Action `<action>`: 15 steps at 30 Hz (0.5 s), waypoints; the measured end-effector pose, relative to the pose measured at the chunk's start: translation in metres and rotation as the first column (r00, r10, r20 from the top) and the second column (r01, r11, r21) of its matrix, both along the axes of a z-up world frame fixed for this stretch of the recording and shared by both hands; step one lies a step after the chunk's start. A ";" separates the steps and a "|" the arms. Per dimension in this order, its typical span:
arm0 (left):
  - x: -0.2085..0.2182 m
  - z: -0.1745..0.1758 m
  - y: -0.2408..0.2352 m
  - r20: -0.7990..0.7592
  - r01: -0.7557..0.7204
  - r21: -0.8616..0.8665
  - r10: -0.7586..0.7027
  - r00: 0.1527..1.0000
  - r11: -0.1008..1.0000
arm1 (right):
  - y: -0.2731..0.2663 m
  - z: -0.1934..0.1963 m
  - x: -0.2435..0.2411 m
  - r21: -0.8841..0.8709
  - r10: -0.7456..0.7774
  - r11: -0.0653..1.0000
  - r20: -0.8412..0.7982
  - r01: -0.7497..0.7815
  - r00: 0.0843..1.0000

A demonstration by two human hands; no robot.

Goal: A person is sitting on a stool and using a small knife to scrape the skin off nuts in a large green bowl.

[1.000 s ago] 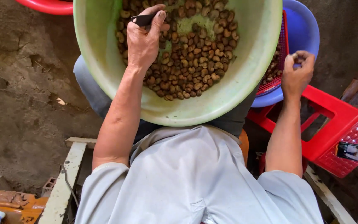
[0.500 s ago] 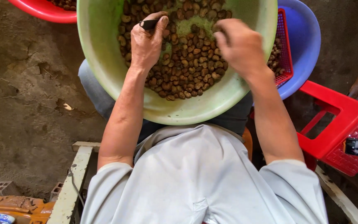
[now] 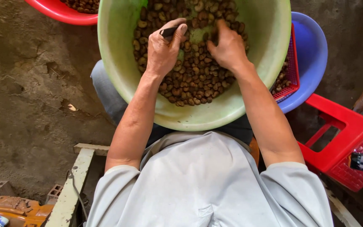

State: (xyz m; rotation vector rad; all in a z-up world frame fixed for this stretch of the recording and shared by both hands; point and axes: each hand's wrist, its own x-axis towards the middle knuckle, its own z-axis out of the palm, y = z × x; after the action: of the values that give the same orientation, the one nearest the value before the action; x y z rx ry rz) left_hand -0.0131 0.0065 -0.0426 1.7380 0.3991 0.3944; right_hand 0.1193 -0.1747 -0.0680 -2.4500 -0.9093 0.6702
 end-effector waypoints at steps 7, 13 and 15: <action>0.007 0.009 0.001 0.064 -0.060 -0.090 0.066 0.996 0.994 | 0.033 0.031 -0.018 0.382 -0.151 0.784 -0.646 0.489 0.748; 0.003 0.021 -0.001 0.047 0.057 -0.251 -0.046 0.998 0.966 | 0.033 0.045 -0.031 0.457 -0.076 0.766 -0.633 0.451 0.771; 0.006 0.022 -0.010 0.139 -0.044 -0.262 0.082 0.987 0.964 | 0.027 0.030 -0.031 0.589 0.062 0.657 -0.664 0.470 0.745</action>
State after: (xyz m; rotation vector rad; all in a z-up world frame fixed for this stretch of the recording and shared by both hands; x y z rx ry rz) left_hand -0.0075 -0.0031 -0.0204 1.4348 0.3810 0.4924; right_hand 0.0882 -0.1473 -0.0379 -1.3951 -0.4346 0.7778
